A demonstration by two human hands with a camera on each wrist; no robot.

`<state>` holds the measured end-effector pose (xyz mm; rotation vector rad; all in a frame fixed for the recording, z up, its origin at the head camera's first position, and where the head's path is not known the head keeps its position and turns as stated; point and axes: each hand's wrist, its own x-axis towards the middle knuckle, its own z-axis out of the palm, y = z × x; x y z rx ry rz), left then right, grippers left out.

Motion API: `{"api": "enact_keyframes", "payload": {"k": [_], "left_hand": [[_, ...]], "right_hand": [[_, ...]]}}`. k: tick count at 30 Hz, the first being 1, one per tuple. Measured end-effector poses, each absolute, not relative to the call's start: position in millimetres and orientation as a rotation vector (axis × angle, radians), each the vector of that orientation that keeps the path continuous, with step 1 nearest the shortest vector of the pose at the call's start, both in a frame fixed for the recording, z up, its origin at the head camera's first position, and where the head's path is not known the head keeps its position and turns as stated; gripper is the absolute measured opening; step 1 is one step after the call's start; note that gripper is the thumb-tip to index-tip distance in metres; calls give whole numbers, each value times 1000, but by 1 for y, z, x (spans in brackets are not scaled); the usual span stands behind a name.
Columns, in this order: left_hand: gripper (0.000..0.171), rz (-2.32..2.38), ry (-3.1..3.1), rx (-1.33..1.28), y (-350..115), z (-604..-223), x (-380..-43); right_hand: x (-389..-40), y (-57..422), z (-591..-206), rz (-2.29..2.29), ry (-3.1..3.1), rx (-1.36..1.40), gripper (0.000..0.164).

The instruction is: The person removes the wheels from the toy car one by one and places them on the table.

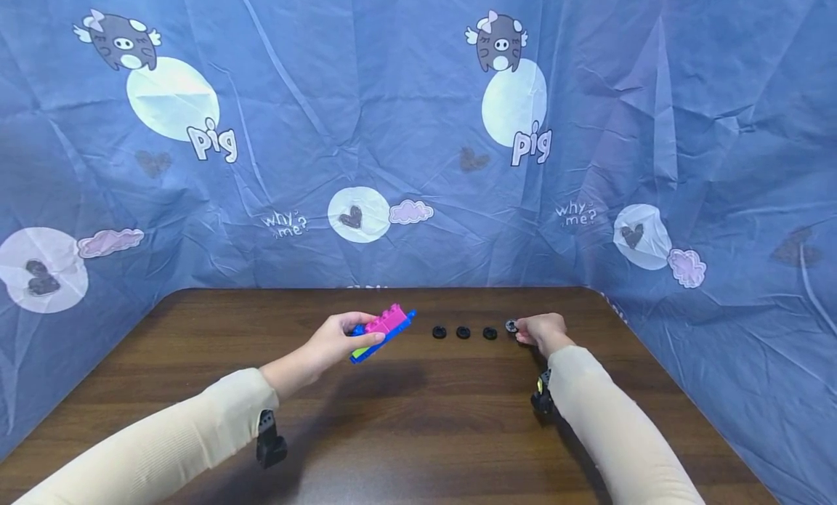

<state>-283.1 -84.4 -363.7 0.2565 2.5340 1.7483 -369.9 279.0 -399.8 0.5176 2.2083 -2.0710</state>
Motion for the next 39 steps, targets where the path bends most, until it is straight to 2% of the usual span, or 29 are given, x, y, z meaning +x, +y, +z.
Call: {"api": "enact_keyframes", "payload": {"k": [9,15,19,31,39], "left_hand": [[41,1746,2546,254,-85,-364,-282],[41,1739,2556,264,-88,-362,-281],[41,1734,2551,257,-89,-360,-281],[39,1800,2529,331,-89,-362,-280],[38,1781,2572,333,-89,-362,-281]], "right_hand": [[-380,280,-412,-1905,2365,695,9],[-381,278,-410,-1863,2423,734,31],[-378,276,-408,-1826,2458,735,39],[-373,269,-400,-1796,2489,748,45],[-366,264,-390,-1958,2373,544,15]]}}
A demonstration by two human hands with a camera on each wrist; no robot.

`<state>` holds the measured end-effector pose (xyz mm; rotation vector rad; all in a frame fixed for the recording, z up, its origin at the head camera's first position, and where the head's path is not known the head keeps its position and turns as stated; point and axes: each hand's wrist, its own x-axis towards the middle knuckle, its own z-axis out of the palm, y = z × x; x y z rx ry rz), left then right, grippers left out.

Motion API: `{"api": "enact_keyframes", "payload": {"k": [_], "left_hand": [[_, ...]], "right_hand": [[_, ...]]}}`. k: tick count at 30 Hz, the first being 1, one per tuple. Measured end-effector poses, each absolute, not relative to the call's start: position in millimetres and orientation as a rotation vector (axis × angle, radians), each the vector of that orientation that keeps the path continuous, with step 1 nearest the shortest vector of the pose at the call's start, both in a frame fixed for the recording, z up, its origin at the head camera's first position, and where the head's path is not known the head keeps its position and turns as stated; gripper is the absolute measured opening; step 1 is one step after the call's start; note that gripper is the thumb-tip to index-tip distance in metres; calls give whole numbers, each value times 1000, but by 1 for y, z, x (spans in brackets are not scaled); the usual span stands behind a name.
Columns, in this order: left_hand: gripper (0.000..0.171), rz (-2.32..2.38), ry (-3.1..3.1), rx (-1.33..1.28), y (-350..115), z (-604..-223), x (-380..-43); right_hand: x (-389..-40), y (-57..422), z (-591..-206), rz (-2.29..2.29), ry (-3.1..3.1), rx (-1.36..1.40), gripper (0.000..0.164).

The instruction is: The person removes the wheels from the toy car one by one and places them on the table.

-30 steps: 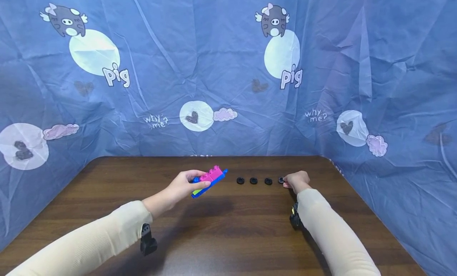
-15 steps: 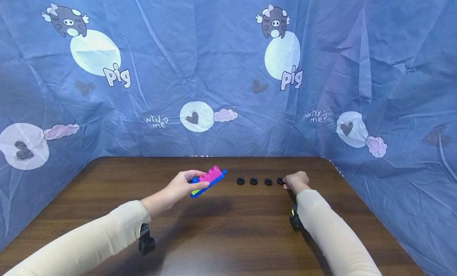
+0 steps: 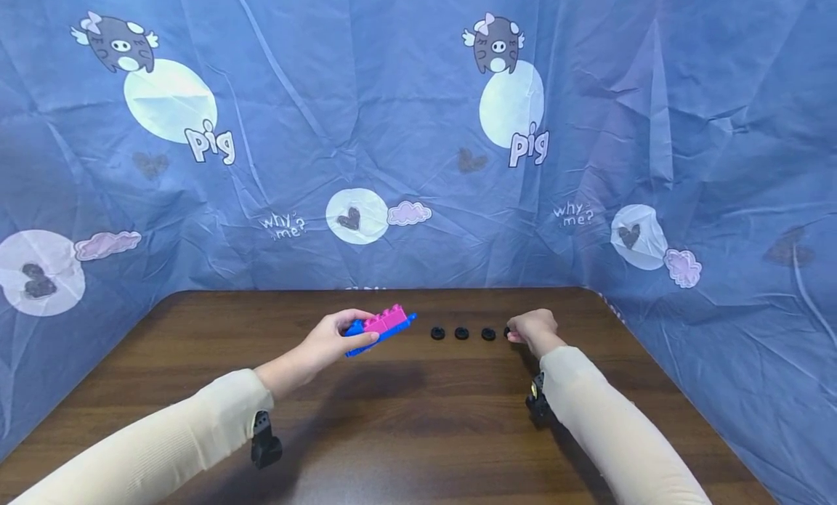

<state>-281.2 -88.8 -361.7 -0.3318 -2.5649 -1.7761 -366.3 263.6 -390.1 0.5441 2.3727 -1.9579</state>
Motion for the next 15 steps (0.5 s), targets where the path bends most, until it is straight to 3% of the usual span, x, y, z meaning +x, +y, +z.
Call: {"api": "enact_keyframes", "payload": {"k": [4,11,15], "left_hand": [[38,-1765,-2570,-373,-91,-362,-282],[39,-1792,-2550,-396,-100,-361,-281],[37,-1796,-2532,-407,-101,-359,-281]], "right_hand": [[-354,255,-379,-1981,2321,437,9],[-339,243,-366,-1998,2272,229,36],[-331,239,-362,-2018,2221,173,36]]}}
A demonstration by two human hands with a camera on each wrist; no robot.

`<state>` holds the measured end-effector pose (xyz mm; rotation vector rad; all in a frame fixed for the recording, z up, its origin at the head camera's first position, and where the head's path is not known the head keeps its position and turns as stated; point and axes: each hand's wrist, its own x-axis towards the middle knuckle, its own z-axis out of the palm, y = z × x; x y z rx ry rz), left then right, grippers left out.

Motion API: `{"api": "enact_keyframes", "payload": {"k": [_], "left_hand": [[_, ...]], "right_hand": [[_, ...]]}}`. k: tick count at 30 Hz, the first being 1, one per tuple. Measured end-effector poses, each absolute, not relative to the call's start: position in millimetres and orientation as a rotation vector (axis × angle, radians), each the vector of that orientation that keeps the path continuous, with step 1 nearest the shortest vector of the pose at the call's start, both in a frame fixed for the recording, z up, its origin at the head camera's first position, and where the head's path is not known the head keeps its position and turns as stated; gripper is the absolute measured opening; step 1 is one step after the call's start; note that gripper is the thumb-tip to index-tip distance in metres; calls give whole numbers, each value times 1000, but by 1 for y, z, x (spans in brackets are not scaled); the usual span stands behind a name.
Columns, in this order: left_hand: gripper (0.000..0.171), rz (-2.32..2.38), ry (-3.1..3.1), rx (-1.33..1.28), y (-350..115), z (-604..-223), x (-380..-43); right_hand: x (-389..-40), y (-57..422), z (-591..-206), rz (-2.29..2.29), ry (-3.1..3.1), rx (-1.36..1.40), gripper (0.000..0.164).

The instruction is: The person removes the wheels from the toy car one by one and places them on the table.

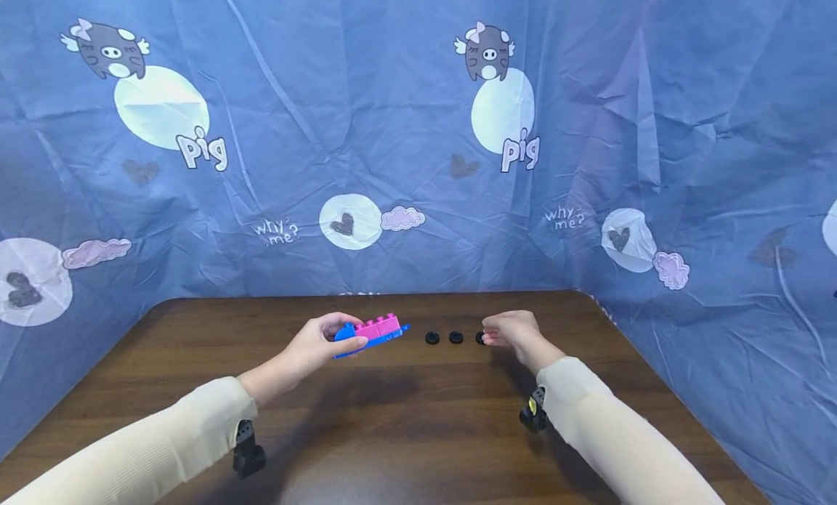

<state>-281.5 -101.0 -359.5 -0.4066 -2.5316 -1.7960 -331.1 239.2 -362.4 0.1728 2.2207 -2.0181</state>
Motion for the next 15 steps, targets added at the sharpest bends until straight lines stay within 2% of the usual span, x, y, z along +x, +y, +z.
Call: {"api": "enact_keyframes", "payload": {"k": [15], "left_hand": [[34,-1710,-2509,-524,-94,-355,-279]], "right_hand": [[-310,200,-343,-1943,2181,-230,38]]}}
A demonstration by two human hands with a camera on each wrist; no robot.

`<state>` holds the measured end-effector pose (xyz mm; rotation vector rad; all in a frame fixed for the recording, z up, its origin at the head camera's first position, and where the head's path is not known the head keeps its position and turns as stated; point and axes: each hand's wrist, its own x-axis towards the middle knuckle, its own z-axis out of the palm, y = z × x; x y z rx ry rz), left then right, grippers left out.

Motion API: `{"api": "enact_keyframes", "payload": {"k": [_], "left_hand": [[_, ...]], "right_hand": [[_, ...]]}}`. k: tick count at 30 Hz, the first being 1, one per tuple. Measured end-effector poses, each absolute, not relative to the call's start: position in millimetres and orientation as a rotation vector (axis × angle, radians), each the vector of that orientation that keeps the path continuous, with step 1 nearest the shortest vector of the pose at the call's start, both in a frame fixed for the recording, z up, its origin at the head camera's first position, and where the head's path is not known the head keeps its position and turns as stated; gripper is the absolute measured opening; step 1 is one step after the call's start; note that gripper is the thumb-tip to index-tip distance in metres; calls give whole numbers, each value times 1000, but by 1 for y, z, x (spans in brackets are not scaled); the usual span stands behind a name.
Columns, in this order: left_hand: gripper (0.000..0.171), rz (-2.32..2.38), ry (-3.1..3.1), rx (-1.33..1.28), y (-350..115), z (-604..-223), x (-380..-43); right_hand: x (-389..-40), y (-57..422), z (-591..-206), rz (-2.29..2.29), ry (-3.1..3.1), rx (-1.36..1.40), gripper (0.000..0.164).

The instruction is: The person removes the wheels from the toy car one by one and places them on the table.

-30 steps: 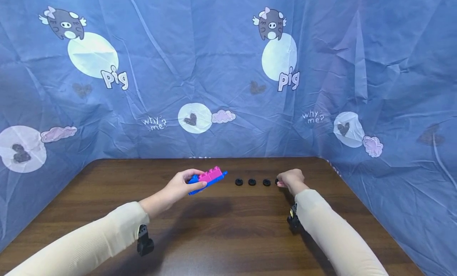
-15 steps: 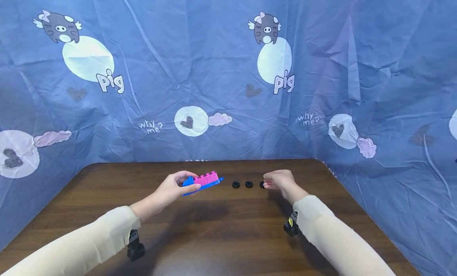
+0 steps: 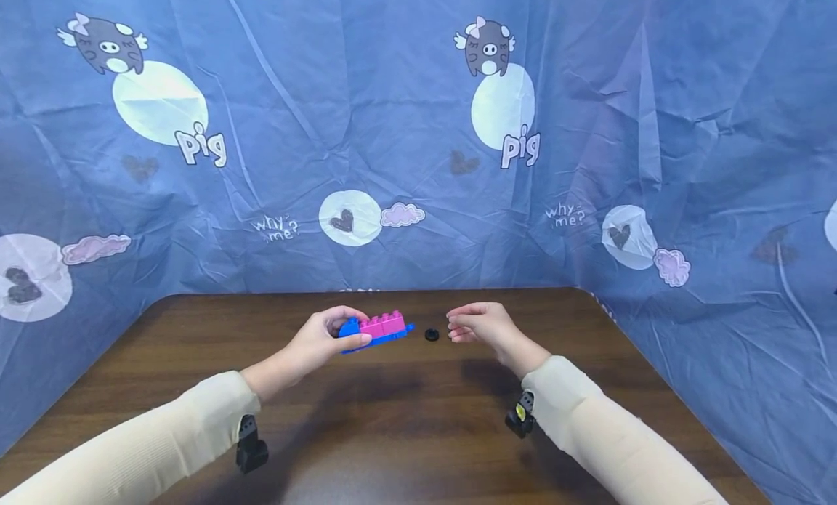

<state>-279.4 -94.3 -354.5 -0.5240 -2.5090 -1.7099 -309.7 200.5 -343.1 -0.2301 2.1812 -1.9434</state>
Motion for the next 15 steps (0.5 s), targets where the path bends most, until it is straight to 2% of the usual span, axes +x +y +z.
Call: {"api": "enact_keyframes", "payload": {"k": [15], "left_hand": [[38,-1748,-2459,-570,-92,-357,-277]], "right_hand": [[-290,157,-331,-1821,2110,-444,45]]}}
